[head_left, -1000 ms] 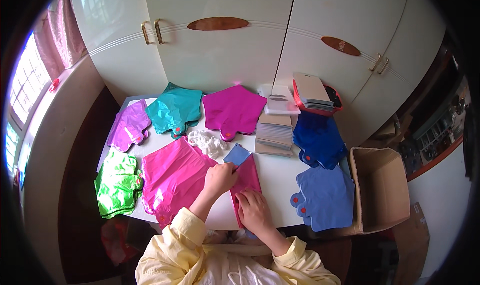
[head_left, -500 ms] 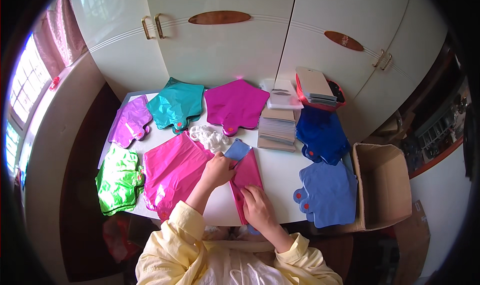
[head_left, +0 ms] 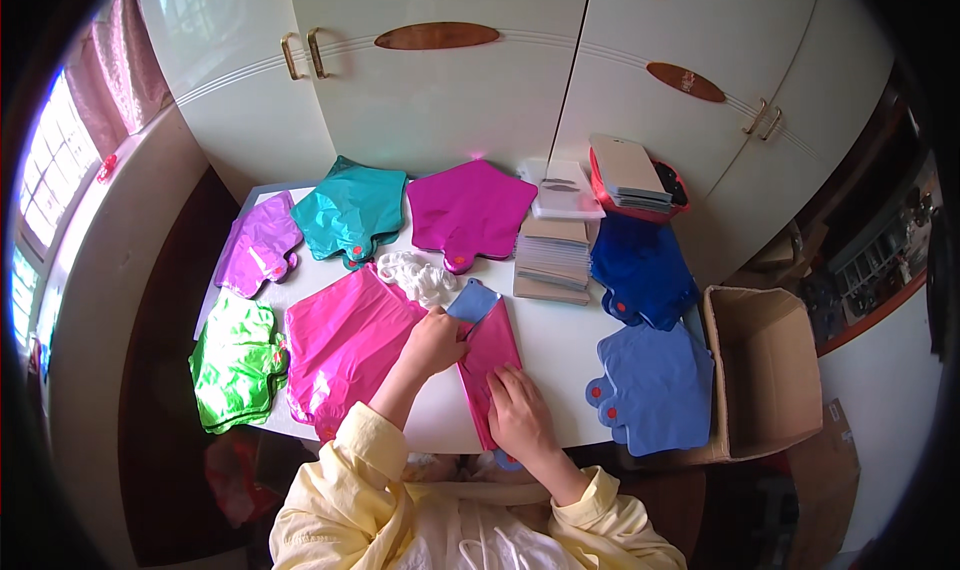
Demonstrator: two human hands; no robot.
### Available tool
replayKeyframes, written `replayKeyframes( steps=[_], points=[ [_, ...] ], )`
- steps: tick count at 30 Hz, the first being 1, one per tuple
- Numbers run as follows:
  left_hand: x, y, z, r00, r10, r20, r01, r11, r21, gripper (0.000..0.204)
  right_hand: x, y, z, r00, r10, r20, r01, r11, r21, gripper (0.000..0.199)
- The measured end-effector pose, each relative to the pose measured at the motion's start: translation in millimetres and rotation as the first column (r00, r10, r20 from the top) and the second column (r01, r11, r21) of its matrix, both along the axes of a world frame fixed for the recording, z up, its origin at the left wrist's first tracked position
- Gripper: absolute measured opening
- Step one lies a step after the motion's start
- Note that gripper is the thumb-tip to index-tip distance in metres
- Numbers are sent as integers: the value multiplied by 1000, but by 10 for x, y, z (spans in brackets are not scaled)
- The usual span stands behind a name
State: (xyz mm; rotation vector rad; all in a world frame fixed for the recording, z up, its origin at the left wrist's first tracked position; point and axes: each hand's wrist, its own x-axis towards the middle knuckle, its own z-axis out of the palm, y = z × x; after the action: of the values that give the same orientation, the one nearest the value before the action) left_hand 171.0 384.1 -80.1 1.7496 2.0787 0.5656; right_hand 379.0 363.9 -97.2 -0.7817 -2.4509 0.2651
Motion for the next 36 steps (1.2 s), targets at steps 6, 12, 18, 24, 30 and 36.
replayKeyframes(
  steps=[6,12,18,24,30,36],
  points=[
    [22,1,89,1000,-16,-16,15,999,-31,21,-2,-12,15,1000,-12,-29,12,1000,17,36],
    [273,-91,203,968,96,-232,-68,990,124,23,14,3,-9,999,-9,-33,9,1000,12,38],
    [524,-266,145,925,-375,-56,378,897,230,22,48,3,-23,1000,2,-13,-3,999,-38,39],
    [555,-162,171,928,-365,-78,373,917,140,33,42,18,-4,1000,11,-29,-12,999,-39,37],
    [592,-57,90,948,-250,-194,276,954,116,45,42,8,14,1000,6,-8,-7,997,-81,38],
    [565,97,100,968,-175,-178,181,983,21,51,49,21,22,1000,20,-14,-21,998,-66,43]
  ],
)
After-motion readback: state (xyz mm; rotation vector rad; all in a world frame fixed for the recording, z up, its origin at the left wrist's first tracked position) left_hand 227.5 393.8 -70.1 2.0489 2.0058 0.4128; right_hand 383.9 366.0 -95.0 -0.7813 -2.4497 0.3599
